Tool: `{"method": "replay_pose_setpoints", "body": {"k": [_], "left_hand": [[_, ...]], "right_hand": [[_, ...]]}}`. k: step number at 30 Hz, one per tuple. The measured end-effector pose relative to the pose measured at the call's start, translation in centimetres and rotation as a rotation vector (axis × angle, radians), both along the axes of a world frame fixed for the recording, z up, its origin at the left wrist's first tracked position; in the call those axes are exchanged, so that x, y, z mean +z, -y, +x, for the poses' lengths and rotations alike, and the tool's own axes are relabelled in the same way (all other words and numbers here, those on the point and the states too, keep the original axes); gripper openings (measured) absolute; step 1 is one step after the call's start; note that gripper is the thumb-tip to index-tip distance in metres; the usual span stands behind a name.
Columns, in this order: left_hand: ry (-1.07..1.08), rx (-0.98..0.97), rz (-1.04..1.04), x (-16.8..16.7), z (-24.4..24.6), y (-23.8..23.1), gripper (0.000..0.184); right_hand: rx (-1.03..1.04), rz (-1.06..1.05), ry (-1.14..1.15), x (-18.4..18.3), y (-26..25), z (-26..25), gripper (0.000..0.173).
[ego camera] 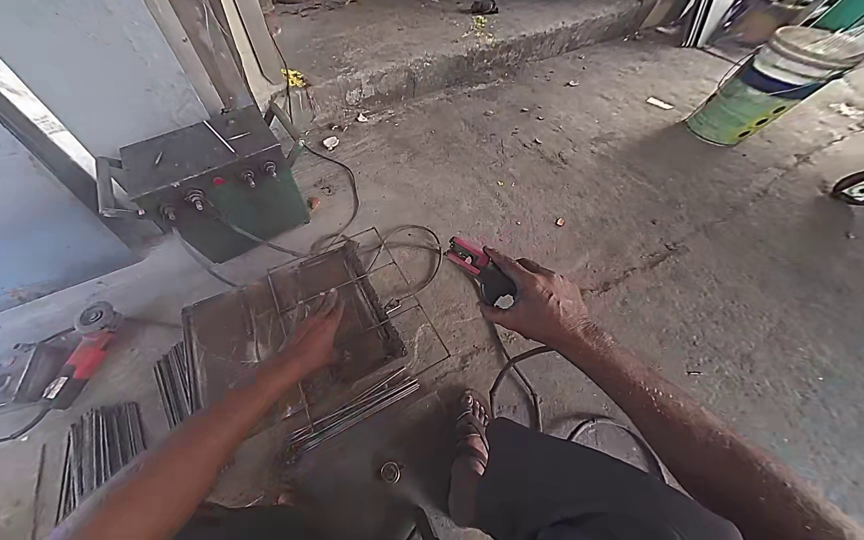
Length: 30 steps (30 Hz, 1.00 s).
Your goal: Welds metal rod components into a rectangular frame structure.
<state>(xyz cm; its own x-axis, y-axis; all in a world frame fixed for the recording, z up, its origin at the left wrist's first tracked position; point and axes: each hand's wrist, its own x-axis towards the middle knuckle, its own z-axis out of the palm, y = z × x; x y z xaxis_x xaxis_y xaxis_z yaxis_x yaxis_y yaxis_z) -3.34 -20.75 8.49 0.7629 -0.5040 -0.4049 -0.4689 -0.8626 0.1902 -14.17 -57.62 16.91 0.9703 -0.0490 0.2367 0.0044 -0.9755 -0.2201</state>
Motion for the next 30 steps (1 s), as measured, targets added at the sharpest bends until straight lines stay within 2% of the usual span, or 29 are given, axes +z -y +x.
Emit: {"method": "replay_pose_setpoints", "body": {"k": [3,11,13,18,30], "left_hand": [[-0.023,0.055,0.070,-1.4,2.6,0.5,0.128],[-0.074,0.036,0.109,-3.0,4.3,1.6,0.128],[-0.071,0.040,0.089,-3.0,4.7,1.7,0.129],[-0.065,0.033,0.114,-2.4,5.3,1.9,0.118],[-0.088,0.029,0.087,-2.7,5.3,1.6,0.112]], "right_hand": [[-0.032,0.091,-0.025,-2.9,-0.8,3.0,0.087],[-0.044,0.167,-0.038,-8.3,-1.9,7.4,0.085],[-0.057,0.166,-0.051,-8.6,-2.2,8.5,0.086],[-0.066,0.168,-0.045,-8.9,-2.9,10.3,0.086],[-0.052,0.147,-0.045,-9.3,-4.0,11.2,0.084]]}}
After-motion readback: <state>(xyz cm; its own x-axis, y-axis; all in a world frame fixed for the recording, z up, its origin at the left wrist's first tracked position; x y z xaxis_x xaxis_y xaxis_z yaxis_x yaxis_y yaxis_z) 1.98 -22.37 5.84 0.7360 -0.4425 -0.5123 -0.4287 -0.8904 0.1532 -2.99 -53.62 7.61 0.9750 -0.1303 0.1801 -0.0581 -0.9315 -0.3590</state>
